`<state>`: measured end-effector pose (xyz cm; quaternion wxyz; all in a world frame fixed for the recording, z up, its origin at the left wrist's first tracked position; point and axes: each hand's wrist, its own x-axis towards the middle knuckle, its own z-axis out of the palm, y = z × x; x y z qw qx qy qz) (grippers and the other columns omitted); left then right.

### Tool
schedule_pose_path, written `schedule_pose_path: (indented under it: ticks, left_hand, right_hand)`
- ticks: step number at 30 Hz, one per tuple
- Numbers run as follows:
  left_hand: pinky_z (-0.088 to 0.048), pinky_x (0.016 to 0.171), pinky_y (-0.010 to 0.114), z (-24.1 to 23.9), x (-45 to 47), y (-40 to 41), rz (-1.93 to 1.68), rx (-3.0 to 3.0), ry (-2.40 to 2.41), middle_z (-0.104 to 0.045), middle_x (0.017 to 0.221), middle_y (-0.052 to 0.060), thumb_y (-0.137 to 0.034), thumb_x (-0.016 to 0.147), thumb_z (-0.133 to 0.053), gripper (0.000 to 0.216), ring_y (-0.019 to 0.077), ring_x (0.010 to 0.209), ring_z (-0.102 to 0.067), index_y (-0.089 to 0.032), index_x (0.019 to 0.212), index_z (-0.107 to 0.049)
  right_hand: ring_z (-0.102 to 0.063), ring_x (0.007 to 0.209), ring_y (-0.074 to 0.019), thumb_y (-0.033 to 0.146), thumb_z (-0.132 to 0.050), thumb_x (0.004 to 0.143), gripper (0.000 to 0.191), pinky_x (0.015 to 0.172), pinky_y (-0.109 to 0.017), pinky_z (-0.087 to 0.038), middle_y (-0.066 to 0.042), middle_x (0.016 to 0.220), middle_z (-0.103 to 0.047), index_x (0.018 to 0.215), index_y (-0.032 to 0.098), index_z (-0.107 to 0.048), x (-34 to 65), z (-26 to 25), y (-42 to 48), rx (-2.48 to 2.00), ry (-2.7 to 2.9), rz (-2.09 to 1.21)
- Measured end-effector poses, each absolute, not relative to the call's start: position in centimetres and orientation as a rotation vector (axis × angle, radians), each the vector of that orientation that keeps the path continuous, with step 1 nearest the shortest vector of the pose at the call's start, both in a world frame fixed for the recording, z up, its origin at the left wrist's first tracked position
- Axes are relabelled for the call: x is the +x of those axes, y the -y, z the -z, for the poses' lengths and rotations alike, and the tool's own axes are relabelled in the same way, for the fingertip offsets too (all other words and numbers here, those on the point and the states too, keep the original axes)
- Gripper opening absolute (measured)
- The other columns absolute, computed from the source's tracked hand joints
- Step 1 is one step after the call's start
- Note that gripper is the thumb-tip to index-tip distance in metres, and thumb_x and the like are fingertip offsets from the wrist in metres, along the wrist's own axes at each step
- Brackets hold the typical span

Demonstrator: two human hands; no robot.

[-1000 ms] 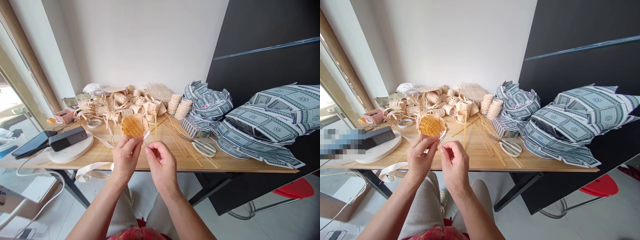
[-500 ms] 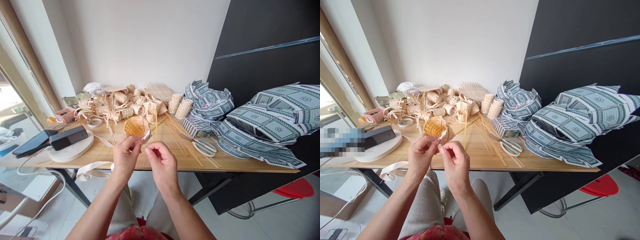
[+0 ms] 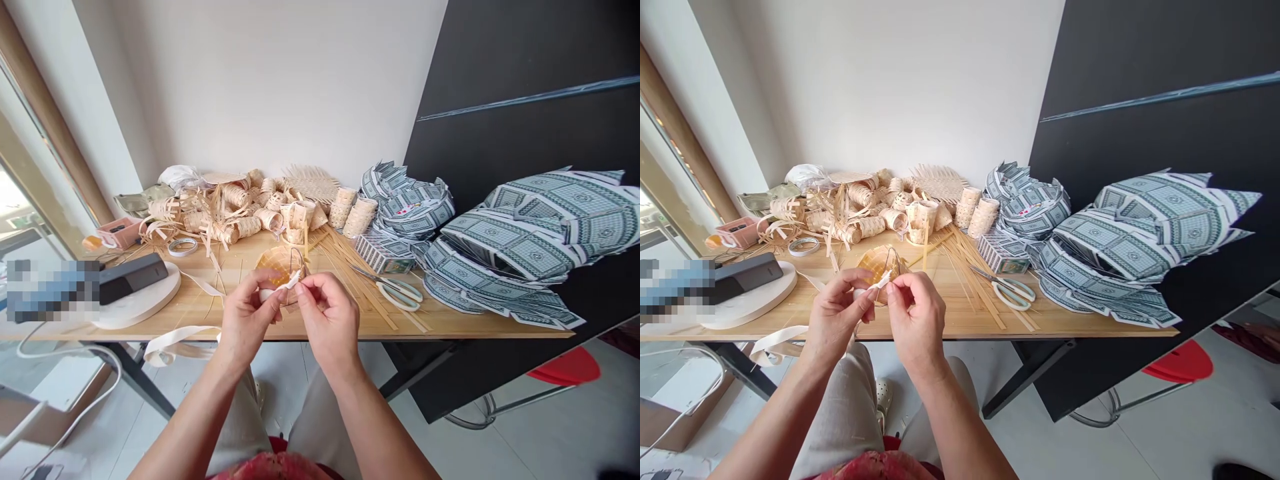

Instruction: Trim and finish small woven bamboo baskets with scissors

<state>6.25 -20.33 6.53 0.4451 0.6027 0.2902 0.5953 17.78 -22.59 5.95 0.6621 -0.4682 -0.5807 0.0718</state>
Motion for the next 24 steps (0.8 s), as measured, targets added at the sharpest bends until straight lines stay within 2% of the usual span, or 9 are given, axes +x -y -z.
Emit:
schedule_pose_path:
  ticks: [4, 10, 15, 24]
  left_hand:
    - [-0.040, 0.040, 0.015, -6.5, 6.2, 20.2, -1.460, 1.471, -0.686, -0.051, 0.059, -0.007, -0.022, 0.070, -0.068, 0.027, 0.0038, 0.041, -0.049, -0.021, 0.096, -0.064]
    - [-0.043, 0.042, 0.016, -6.4, 6.2, 19.8, -1.409, 1.460, -0.706, -0.057, 0.064, -0.003, -0.024, 0.070, -0.069, 0.013, 0.0037, 0.042, -0.051, -0.018, 0.081, -0.071]
    - [-0.042, 0.039, 0.016, -6.6, 6.2, 19.8, -1.406, 1.418, -0.682, -0.054, 0.057, -0.004, -0.026, 0.065, -0.073, 0.013, 0.0051, 0.040, -0.051, -0.016, 0.071, -0.069]
    - [-0.041, 0.039, 0.017, -6.6, 6.1, 19.6, -1.419, 1.499, -0.725, -0.053, 0.060, -0.004, -0.028, 0.065, -0.073, 0.013, 0.0040, 0.040, -0.049, -0.016, 0.069, -0.070]
  right_hand:
    - [-0.051, 0.058, -0.0116, 0.023, -0.053, 0.080, 0.012, 0.058, -0.025, -0.042, 0.002, 0.065, -0.054, 0.069, 0.019, -0.052, 18.0, -6.3, 22.5, -1.100, 1.306, -0.236]
    - [-0.047, 0.052, -0.0100, 0.025, -0.053, 0.076, 0.013, 0.050, -0.022, -0.038, 0.004, 0.057, -0.050, 0.065, 0.019, -0.051, 18.5, -6.8, 22.5, -1.125, 1.286, -0.357]
    - [-0.045, 0.049, -0.0094, 0.026, -0.052, 0.076, 0.015, 0.048, -0.021, -0.036, 0.005, 0.055, -0.047, 0.063, 0.019, -0.049, 18.7, -7.0, 22.5, -1.142, 1.287, -0.410]
    - [-0.045, 0.050, -0.0100, 0.027, -0.053, 0.075, 0.015, 0.048, -0.021, -0.036, 0.004, 0.055, -0.048, 0.063, 0.018, -0.050, 19.0, -7.1, 22.5, -1.150, 1.321, -0.395]
